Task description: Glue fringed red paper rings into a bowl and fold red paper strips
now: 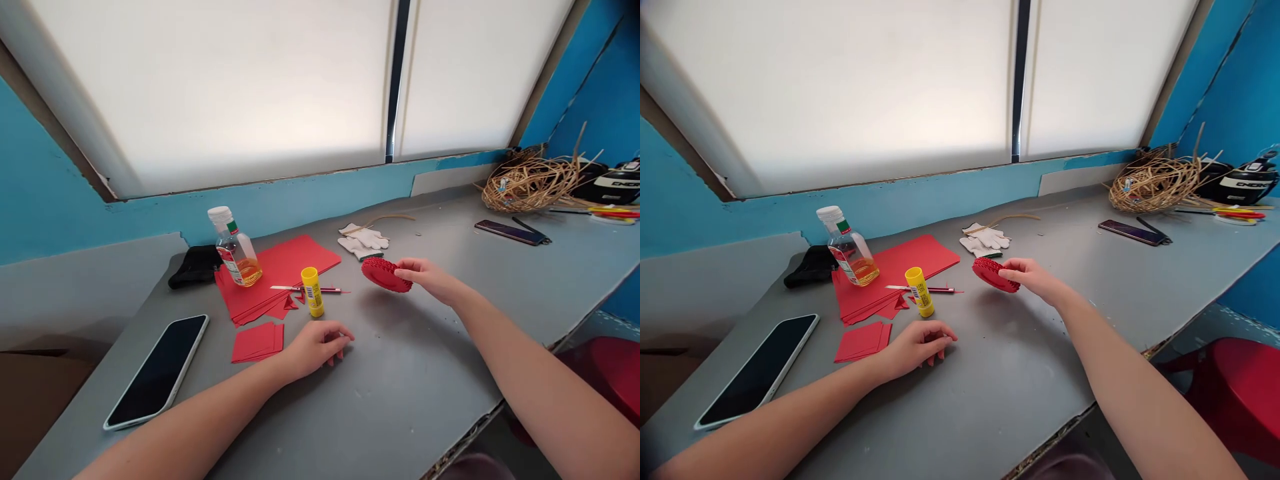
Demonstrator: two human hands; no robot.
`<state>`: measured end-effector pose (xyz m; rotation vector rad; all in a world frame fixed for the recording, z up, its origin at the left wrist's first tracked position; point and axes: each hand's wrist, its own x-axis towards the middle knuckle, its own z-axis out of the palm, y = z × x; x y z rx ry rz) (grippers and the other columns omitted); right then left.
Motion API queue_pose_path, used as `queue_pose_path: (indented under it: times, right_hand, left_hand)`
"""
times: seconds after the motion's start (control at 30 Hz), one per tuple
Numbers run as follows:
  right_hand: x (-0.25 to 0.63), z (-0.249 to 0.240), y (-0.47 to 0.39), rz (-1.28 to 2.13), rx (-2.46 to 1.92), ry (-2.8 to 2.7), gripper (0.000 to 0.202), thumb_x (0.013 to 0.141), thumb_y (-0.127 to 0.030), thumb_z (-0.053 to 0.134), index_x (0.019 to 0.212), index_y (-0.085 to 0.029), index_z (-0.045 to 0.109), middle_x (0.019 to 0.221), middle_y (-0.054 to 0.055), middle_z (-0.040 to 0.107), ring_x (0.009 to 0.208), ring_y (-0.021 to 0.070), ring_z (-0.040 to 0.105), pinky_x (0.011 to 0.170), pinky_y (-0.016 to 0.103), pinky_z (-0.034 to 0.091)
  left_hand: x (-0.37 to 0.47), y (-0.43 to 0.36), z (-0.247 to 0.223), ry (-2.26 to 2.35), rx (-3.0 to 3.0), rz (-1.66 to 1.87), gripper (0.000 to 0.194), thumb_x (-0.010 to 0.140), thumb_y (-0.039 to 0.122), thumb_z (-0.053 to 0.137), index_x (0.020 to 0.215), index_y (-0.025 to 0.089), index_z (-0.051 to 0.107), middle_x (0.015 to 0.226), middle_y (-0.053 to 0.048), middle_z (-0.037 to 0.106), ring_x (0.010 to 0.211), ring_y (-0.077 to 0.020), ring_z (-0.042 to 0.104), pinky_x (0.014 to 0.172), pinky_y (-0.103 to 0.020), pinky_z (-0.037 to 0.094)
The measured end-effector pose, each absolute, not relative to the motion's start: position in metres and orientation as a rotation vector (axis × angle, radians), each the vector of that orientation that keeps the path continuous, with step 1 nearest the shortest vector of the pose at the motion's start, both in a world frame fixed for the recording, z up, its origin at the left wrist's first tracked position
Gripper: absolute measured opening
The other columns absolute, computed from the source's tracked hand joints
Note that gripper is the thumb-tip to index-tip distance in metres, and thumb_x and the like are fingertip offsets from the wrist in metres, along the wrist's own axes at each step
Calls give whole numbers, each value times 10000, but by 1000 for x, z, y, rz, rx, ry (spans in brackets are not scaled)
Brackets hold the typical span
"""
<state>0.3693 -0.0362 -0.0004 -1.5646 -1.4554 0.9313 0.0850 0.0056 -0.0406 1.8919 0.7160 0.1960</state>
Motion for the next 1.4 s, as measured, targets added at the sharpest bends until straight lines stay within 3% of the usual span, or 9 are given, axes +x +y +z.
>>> queue_pose_path:
  times: [0.23,0.33,0.4,0.6,0.73,0.87,1.0,1.17,1.4]
  right_hand:
    - [358,-12,-25,394,-1845,-1701,386,699,-585,541,876,-270,676,1105,37,579,1113,275,438,937,417,308]
    - [364,-12,-25,411,-1856,-1633,426,789,-571,424,995,-277,652,1194,45,544,1128,254,454,931,395,345]
    - [373,-11,-28,486,-1885,-1676,427,752,-562,495,1041,-284,642,1260,49,508,1188,275,417,945,401,350]
    - [390,-10,-39,750,-1894,-2030,576,632,-441,664,1189,-330,567,1434,11,332,1353,355,80,1020,526,254]
    - [388,-14,-37,561,-1940,-2158,380,653,-304,643,1032,-335,648,1429,-39,336,1358,346,44,1033,588,178]
    - [375,-20,-30,222,-1934,-2181,161,682,-398,631,756,-268,690,1349,5,452,1346,361,114,1034,622,102]
    - [362,-18,-26,-53,-1835,-1961,388,709,-547,568,962,-269,666,1270,54,525,1300,305,282,1050,547,182]
    - [374,-13,-27,43,-1875,-1642,436,780,-543,473,1063,-251,630,1157,73,593,1199,276,411,924,438,389]
    - [393,-31,-23,347,-1907,-2087,370,649,-532,616,915,-284,685,1216,45,561,1212,334,383,936,464,360]
  left_hand:
    - [86,6,-41,730,1913,200,261,818,366,469,913,169,612,632,24,537,506,-78,478,493,-187,394]
    - [87,6,-41,745,1906,199,247,816,358,472,909,178,613,632,27,545,495,-73,475,476,-179,384]
    - [87,6,-42,746,1899,197,242,817,353,471,910,179,611,631,28,547,488,-71,471,469,-176,382]
    - [88,6,-41,751,1899,195,246,815,349,465,916,180,614,624,29,544,490,-75,476,480,-181,388]
    - [88,6,-40,748,1906,202,261,807,369,471,914,177,612,629,26,543,502,-85,484,500,-195,403]
    - [88,5,-39,751,1915,208,254,809,367,473,918,180,607,640,25,546,507,-86,489,501,-194,401]
    - [87,4,-41,750,1920,219,242,817,353,469,915,180,606,633,26,542,492,-81,481,495,-190,401]
    - [86,6,-45,735,1933,227,237,827,343,466,924,179,607,642,22,549,498,-79,494,499,-184,408]
    - [86,-6,-41,662,2134,297,217,798,362,575,770,160,648,540,23,543,478,-83,470,497,-178,381]
